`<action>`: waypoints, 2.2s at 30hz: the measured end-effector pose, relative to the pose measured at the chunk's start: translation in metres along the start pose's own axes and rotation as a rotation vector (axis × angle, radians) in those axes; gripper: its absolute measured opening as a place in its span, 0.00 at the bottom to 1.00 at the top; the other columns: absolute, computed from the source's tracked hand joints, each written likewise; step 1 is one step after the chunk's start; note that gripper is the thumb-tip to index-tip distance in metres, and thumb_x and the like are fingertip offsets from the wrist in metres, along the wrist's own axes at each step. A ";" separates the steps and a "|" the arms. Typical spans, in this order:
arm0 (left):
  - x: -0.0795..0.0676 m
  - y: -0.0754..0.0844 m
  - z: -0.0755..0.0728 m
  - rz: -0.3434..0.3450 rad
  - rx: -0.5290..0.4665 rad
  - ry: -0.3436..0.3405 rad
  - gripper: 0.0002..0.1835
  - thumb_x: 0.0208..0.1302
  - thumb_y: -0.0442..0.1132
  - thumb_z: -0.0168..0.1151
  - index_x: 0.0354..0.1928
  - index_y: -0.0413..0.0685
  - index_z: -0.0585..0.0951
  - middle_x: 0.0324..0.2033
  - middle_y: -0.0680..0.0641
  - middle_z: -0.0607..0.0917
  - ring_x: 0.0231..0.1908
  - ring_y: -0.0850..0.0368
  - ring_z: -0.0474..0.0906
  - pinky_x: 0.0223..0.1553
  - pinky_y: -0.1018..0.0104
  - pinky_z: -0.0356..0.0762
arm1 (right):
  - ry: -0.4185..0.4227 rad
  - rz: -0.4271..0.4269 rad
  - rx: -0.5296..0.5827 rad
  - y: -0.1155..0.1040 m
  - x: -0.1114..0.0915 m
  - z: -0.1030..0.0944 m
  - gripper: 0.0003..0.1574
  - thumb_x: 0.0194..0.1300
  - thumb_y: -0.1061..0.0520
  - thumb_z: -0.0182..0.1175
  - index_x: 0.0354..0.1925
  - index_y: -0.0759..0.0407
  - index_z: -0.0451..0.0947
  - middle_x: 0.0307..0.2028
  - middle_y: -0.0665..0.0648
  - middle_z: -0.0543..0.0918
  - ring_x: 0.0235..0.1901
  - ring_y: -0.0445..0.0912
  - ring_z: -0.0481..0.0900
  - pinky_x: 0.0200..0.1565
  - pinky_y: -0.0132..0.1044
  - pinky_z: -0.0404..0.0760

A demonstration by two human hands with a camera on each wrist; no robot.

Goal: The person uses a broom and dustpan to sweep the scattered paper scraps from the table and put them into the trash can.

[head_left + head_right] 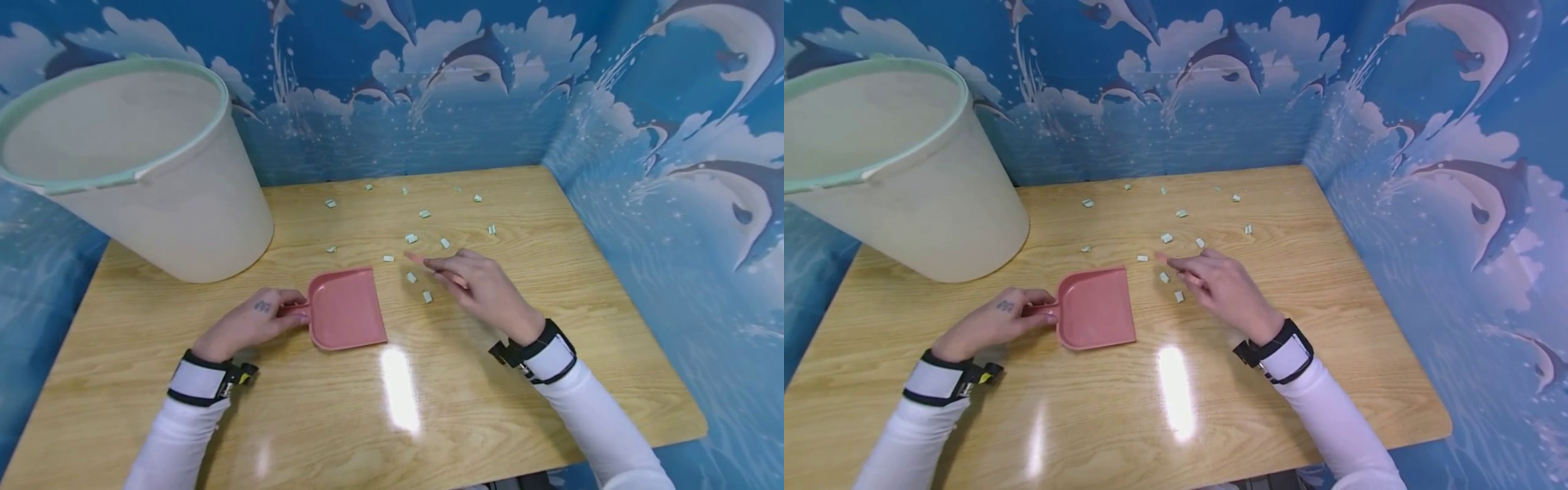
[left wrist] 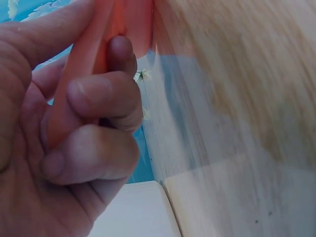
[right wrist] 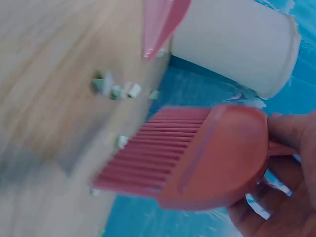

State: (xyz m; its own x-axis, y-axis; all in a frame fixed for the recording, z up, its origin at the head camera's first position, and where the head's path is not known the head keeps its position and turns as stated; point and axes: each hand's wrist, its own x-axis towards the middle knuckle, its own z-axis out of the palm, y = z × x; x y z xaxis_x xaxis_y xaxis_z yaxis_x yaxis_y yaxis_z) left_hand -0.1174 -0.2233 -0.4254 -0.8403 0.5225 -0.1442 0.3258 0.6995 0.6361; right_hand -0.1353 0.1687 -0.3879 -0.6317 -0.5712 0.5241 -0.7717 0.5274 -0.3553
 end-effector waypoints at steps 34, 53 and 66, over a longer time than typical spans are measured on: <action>0.002 0.000 -0.003 -0.006 -0.034 -0.028 0.11 0.68 0.43 0.61 0.49 0.50 0.82 0.30 0.52 0.83 0.26 0.59 0.74 0.26 0.65 0.77 | 0.027 0.119 -0.130 0.017 -0.013 0.000 0.07 0.69 0.59 0.56 0.35 0.59 0.79 0.29 0.54 0.81 0.29 0.43 0.77 0.29 0.42 0.79; 0.004 0.002 -0.002 -0.009 -0.007 -0.034 0.10 0.68 0.44 0.61 0.48 0.51 0.81 0.29 0.52 0.82 0.26 0.59 0.74 0.26 0.64 0.77 | 0.039 0.170 -0.007 -0.019 0.022 0.033 0.18 0.72 0.59 0.51 0.23 0.57 0.69 0.18 0.52 0.74 0.16 0.40 0.66 0.16 0.32 0.66; 0.002 0.000 0.001 -0.008 -0.015 -0.027 0.10 0.68 0.43 0.61 0.47 0.50 0.82 0.29 0.52 0.83 0.25 0.59 0.73 0.24 0.65 0.76 | 0.086 0.237 0.122 -0.029 0.027 0.039 0.17 0.69 0.59 0.54 0.24 0.64 0.78 0.31 0.62 0.86 0.22 0.41 0.80 0.16 0.30 0.77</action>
State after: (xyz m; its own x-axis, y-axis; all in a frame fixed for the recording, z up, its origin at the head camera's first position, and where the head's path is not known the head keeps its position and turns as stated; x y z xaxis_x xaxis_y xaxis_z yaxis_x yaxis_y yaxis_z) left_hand -0.1193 -0.2220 -0.4264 -0.8305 0.5306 -0.1698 0.3126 0.6961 0.6463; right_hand -0.1331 0.1135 -0.3934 -0.7910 -0.3831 0.4769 -0.6097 0.5574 -0.5635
